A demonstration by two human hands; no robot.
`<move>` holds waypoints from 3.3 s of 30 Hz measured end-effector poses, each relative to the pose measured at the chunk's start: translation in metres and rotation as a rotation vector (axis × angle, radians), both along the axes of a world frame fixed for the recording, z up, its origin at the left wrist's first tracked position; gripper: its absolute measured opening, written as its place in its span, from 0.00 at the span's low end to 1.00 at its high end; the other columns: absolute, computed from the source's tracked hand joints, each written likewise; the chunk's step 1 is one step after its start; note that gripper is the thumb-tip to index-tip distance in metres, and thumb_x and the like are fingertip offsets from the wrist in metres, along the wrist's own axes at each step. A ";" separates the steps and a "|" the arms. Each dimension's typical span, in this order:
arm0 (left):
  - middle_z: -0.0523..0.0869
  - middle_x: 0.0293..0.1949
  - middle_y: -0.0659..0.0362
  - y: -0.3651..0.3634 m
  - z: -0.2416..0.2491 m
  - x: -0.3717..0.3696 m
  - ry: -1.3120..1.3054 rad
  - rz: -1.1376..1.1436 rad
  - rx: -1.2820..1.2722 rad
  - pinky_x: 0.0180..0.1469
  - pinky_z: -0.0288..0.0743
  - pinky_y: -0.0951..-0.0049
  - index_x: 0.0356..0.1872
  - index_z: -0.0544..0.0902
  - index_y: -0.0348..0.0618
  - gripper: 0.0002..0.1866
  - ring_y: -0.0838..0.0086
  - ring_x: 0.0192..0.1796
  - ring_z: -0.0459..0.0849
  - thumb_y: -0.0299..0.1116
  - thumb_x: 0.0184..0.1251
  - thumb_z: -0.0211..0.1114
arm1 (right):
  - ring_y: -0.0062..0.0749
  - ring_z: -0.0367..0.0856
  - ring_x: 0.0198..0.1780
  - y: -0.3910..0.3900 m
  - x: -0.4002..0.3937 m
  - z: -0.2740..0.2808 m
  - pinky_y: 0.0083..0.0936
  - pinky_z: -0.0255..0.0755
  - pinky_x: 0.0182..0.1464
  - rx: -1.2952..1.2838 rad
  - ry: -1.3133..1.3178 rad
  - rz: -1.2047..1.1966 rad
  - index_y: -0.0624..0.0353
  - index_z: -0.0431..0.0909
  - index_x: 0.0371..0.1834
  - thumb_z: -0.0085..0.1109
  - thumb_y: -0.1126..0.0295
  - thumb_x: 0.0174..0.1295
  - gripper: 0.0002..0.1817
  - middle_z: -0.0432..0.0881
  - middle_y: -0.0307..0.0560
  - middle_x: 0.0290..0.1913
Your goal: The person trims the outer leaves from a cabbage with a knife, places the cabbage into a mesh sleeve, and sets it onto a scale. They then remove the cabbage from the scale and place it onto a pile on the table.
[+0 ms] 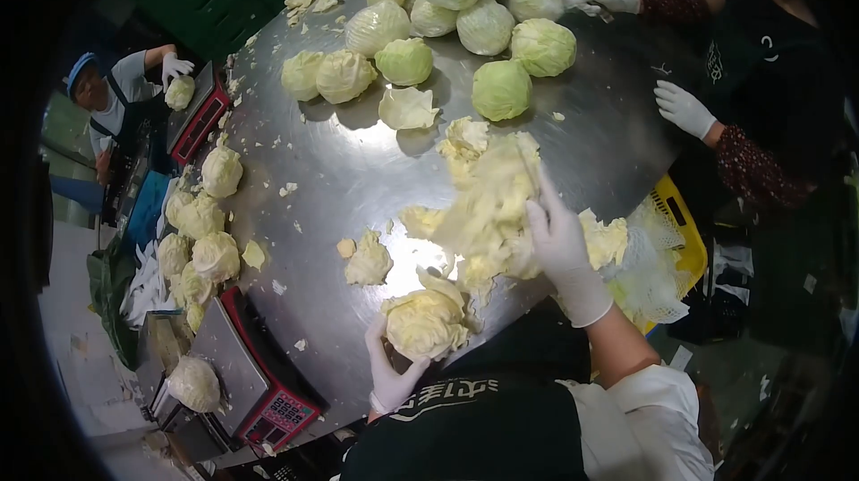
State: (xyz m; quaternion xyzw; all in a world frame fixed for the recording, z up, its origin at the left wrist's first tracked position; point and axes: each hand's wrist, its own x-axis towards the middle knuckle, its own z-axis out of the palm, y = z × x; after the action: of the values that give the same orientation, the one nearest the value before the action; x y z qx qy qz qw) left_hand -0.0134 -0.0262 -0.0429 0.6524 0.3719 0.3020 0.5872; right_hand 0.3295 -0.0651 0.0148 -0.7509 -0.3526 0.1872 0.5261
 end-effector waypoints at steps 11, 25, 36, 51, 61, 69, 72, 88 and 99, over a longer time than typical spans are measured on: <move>0.64 0.73 0.43 0.009 0.021 0.026 -0.126 -0.029 -0.145 0.75 0.66 0.56 0.81 0.51 0.39 0.60 0.54 0.73 0.70 0.41 0.53 0.82 | 0.49 0.85 0.52 0.007 -0.085 -0.028 0.38 0.77 0.55 -0.268 0.059 0.536 0.62 0.72 0.69 0.67 0.55 0.64 0.34 0.83 0.60 0.53; 0.78 0.68 0.59 0.179 0.035 -0.035 -0.804 0.660 -0.784 0.59 0.81 0.48 0.71 0.73 0.60 0.35 0.58 0.67 0.78 0.66 0.68 0.52 | 0.37 0.86 0.44 -0.029 -0.084 -0.032 0.31 0.78 0.51 -0.037 -0.051 0.353 0.66 0.68 0.72 0.66 0.74 0.60 0.34 0.81 0.57 0.56; 0.54 0.81 0.40 0.254 0.013 -0.033 -0.508 0.928 -0.337 0.80 0.56 0.53 0.83 0.52 0.47 0.46 0.47 0.79 0.60 0.59 0.73 0.60 | 0.21 0.81 0.32 -0.082 -0.090 -0.020 0.25 0.75 0.36 0.020 0.317 0.567 0.63 0.78 0.39 0.71 0.57 0.66 0.19 0.83 0.43 0.29; 0.64 0.76 0.33 0.120 -0.029 0.081 0.534 -0.193 0.715 0.79 0.41 0.37 0.78 0.61 0.36 0.47 0.37 0.78 0.58 0.56 0.65 0.64 | 0.46 0.76 0.63 0.135 0.050 -0.037 0.50 0.64 0.67 -0.319 -0.516 0.321 0.54 0.83 0.43 0.61 0.49 0.59 0.20 0.82 0.46 0.54; 0.72 0.70 0.35 -0.002 -0.019 0.211 0.052 -0.913 0.343 0.77 0.57 0.49 0.72 0.71 0.35 0.35 0.41 0.74 0.66 0.48 0.72 0.64 | 0.41 0.79 0.63 -0.080 0.118 -0.058 0.41 0.67 0.66 -0.230 -0.464 0.290 0.55 0.87 0.53 0.68 0.59 0.55 0.22 0.85 0.46 0.61; 0.69 0.70 0.39 0.145 0.012 0.358 0.059 -0.297 0.314 0.71 0.70 0.54 0.74 0.64 0.35 0.45 0.53 0.74 0.68 0.41 0.60 0.79 | 0.38 0.84 0.36 -0.216 0.136 -0.026 0.29 0.77 0.44 -0.243 0.060 -0.325 0.59 0.88 0.42 0.70 0.65 0.58 0.12 0.88 0.48 0.35; 0.68 0.71 0.36 0.178 0.036 0.412 0.195 -0.168 0.372 0.74 0.65 0.50 0.78 0.58 0.34 0.61 0.48 0.74 0.67 0.54 0.48 0.84 | 0.32 0.81 0.34 -0.207 0.124 -0.026 0.28 0.75 0.42 -0.114 -0.179 -0.319 0.59 0.88 0.42 0.68 0.65 0.61 0.11 0.86 0.46 0.35; 0.63 0.73 0.31 0.157 0.068 0.181 0.372 -0.912 0.601 0.77 0.61 0.52 0.80 0.54 0.39 0.66 0.39 0.77 0.60 0.46 0.37 0.86 | 0.48 0.86 0.48 -0.063 0.024 -0.032 0.37 0.77 0.53 -0.267 0.348 0.186 0.63 0.76 0.62 0.62 0.65 0.68 0.22 0.85 0.61 0.47; 0.69 0.64 0.45 0.070 0.004 0.100 0.039 0.072 -0.067 0.74 0.63 0.60 0.69 0.67 0.33 0.33 0.56 0.67 0.71 0.33 0.67 0.71 | 0.65 0.85 0.40 -0.018 -0.040 -0.010 0.52 0.79 0.44 -0.390 0.069 0.619 0.63 0.67 0.64 0.52 0.64 0.73 0.21 0.84 0.66 0.42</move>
State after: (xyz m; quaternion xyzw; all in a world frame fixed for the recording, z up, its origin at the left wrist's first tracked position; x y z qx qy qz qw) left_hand 0.0870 0.0434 -0.0389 0.6243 0.4164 0.2978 0.5901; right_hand 0.2890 -0.0829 0.0050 -0.6882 -0.5028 0.4263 0.3030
